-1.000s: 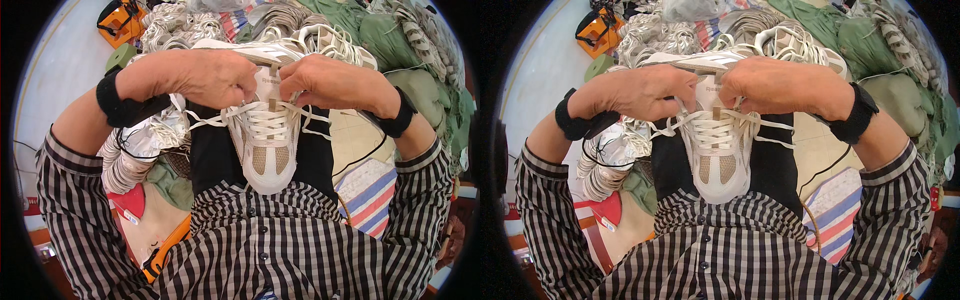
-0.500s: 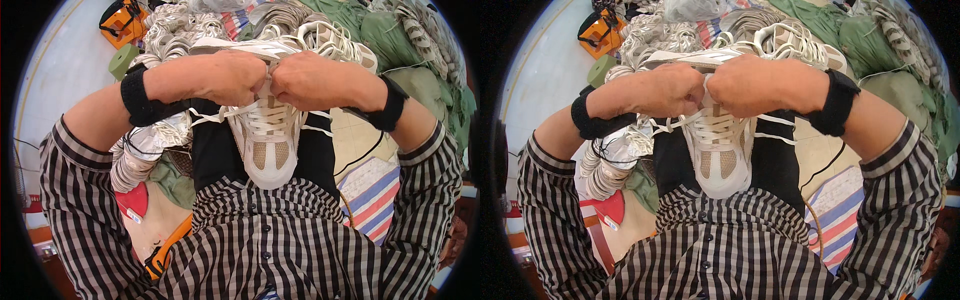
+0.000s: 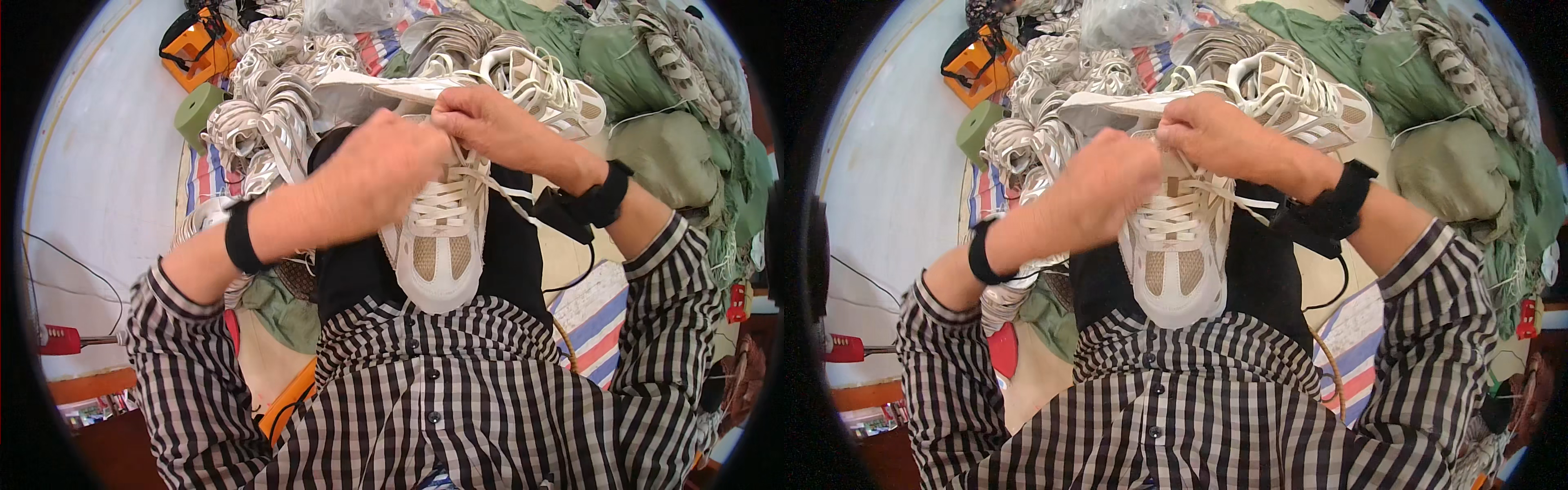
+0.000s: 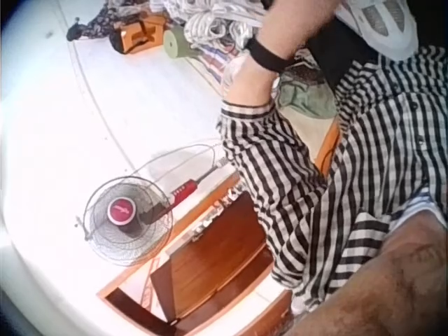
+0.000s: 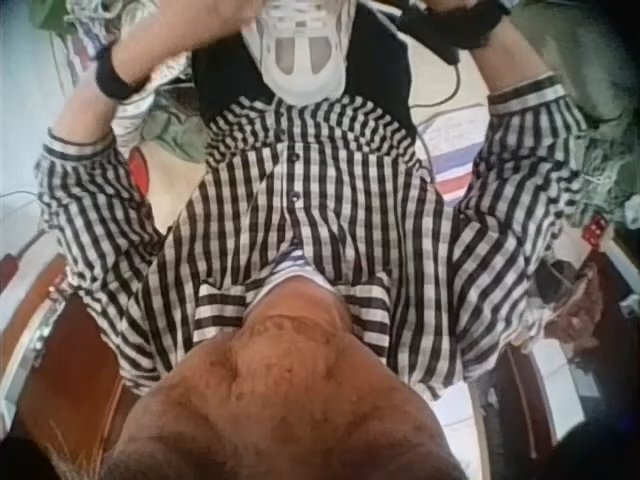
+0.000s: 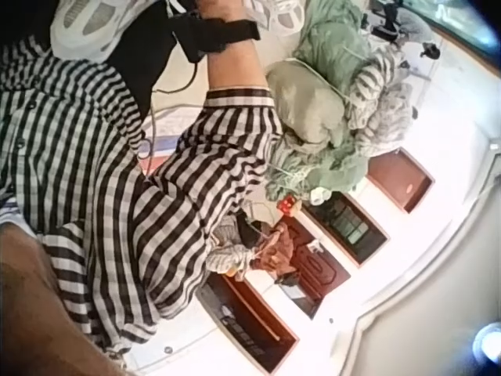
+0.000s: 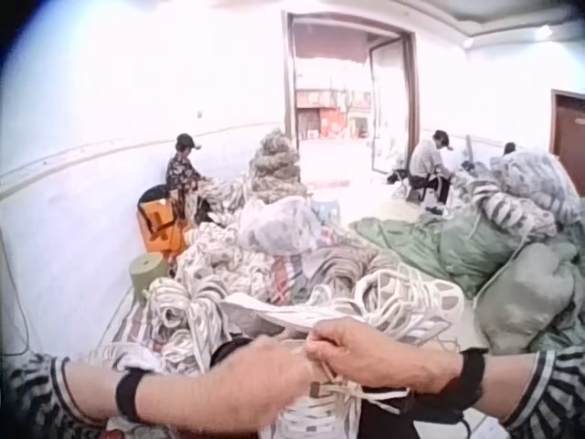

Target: The recorder is lacing and tying shoelaces on a pair of sneakers.

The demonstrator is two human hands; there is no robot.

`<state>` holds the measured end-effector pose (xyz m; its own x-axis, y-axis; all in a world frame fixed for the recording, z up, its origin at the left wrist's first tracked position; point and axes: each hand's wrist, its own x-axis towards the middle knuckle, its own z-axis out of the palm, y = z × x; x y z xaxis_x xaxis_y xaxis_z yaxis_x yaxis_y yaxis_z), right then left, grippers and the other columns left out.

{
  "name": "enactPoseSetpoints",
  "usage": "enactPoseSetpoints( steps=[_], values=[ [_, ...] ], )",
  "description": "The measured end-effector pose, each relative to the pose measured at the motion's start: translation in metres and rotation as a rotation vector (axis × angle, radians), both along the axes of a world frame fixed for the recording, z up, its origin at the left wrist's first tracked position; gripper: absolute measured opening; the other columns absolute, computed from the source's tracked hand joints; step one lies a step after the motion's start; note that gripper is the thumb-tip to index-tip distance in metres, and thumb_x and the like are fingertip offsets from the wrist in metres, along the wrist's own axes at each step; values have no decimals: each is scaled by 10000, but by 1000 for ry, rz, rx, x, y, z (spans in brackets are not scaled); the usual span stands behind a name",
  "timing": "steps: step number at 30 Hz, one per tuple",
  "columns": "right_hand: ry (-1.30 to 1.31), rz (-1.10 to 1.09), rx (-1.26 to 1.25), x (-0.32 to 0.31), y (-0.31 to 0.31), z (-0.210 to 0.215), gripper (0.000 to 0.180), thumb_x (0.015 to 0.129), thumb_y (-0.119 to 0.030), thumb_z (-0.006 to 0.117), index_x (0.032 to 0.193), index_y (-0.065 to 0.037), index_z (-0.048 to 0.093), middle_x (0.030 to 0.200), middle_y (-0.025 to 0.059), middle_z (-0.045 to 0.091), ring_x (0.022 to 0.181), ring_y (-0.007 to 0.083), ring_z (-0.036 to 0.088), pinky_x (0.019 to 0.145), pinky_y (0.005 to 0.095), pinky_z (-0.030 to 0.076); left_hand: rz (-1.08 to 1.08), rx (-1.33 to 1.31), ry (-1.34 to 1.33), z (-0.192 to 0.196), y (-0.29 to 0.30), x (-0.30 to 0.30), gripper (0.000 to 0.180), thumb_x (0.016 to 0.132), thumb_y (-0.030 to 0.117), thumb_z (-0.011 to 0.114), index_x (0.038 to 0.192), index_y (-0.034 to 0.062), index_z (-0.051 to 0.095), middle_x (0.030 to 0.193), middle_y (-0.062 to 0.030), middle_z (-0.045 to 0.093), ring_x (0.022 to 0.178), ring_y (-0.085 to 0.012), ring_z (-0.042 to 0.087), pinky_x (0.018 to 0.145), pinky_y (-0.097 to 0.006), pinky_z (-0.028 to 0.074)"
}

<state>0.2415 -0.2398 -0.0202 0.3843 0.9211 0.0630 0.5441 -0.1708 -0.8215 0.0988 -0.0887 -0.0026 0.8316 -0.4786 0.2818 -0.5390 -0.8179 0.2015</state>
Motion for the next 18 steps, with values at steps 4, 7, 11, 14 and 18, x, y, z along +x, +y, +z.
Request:
enactPoseSetpoints(
  steps=[4,7,11,14,18],
  values=[
    [-521,-18,166,-25,8,14,206,898,-158,529,812,23,576,707,210,587,673,383,579,637,444,460,-329,-48,-144,-7,-48,-39,183,682,82,593,798,50,455,768,-67,456,742,-227,518,620,-334,449],
    [-246,124,252,-53,14,47,185,878,-123,531,797,38,573,702,218,574,680,387,581,642,455,460,-499,-192,5,-6,-87,-65,168,740,98,568,814,24,437,770,-71,425,705,-201,509,536,-287,467],
    [-226,361,602,-111,45,89,198,843,-82,532,730,81,533,623,221,515,607,361,532,592,429,443,-698,-440,129,1,-132,-79,209,762,101,586,871,-5,442,830,-98,449,764,-245,518,551,-312,476],
    [-315,487,828,-150,72,119,200,824,-92,557,706,69,540,610,215,499,568,344,516,566,412,444,-803,-529,285,9,-161,-84,263,790,100,583,954,-80,481,883,-173,518,845,-293,569,612,-392,508],
    [-221,617,772,-152,60,149,198,841,-115,568,752,59,596,645,185,562,588,286,578,582,356,480,-813,-695,341,26,-178,-99,260,702,28,618,908,-99,522,828,-197,563,746,-352,616,645,-402,517]
  ],
)
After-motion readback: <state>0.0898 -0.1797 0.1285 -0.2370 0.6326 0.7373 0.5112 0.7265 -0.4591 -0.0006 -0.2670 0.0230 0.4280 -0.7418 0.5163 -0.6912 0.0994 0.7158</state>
